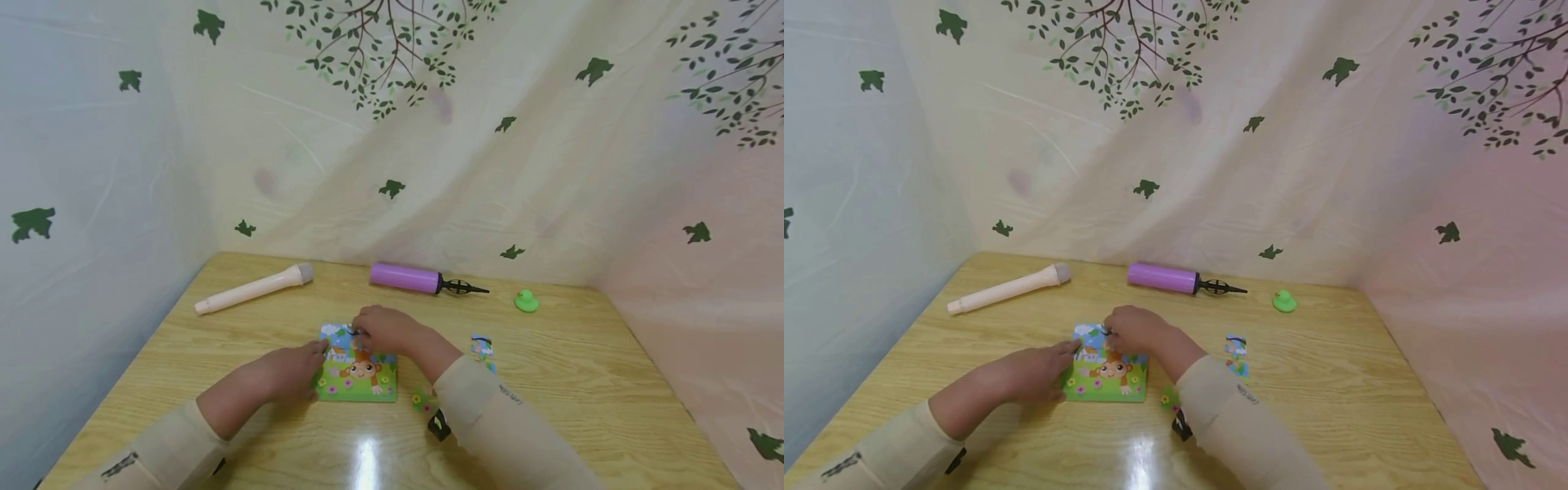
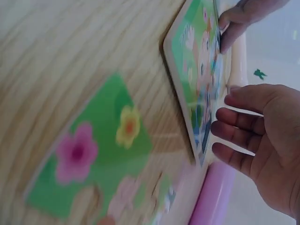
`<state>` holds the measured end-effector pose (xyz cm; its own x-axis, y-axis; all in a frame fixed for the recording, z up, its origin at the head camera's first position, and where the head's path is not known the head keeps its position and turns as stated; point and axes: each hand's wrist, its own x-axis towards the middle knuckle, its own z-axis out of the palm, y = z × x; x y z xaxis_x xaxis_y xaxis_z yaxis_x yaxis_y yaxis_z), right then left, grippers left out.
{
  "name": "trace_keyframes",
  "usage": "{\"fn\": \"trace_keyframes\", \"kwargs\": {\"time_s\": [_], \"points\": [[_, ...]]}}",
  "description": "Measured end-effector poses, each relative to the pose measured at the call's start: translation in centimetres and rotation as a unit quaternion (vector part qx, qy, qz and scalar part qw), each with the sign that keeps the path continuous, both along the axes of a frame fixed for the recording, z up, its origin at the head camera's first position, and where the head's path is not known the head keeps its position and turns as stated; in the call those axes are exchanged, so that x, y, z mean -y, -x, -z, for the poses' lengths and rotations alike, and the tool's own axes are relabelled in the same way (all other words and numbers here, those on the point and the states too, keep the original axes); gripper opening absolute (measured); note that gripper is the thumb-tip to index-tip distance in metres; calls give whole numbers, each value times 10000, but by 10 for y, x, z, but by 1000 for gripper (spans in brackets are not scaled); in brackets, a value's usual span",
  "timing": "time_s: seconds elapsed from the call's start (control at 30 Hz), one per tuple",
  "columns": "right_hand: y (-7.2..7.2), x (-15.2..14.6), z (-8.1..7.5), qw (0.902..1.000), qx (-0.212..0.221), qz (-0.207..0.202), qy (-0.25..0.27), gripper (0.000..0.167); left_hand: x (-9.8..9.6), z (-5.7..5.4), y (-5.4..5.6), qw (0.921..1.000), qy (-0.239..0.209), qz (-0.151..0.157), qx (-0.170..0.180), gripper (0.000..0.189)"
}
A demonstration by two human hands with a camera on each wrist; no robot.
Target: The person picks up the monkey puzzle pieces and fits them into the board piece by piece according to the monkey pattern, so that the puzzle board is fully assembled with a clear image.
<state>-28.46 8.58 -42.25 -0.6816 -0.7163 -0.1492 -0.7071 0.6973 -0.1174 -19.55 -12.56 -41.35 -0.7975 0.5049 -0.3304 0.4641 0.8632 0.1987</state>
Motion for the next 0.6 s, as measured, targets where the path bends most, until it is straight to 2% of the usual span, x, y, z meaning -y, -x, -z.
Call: {"fn": "trace_keyframes", "kwargs": {"time_s": [0.2,0.37,0.5,0.6], "points": [[6,-25,-10,9994,-152,-132,264,26,0,0,0,9999,-111,4,-26,72],[13,-48,-15,9988,-247,-75,414,26,1,2,0,9999,-158,25,-60,73],[18,-67,-17,9979,-270,68,583,28,2,3,0,9998,-175,36,-45,74],[19,-83,-19,9971,-217,320,652,30,2,3,1,9998,-181,72,-58,74]]}}
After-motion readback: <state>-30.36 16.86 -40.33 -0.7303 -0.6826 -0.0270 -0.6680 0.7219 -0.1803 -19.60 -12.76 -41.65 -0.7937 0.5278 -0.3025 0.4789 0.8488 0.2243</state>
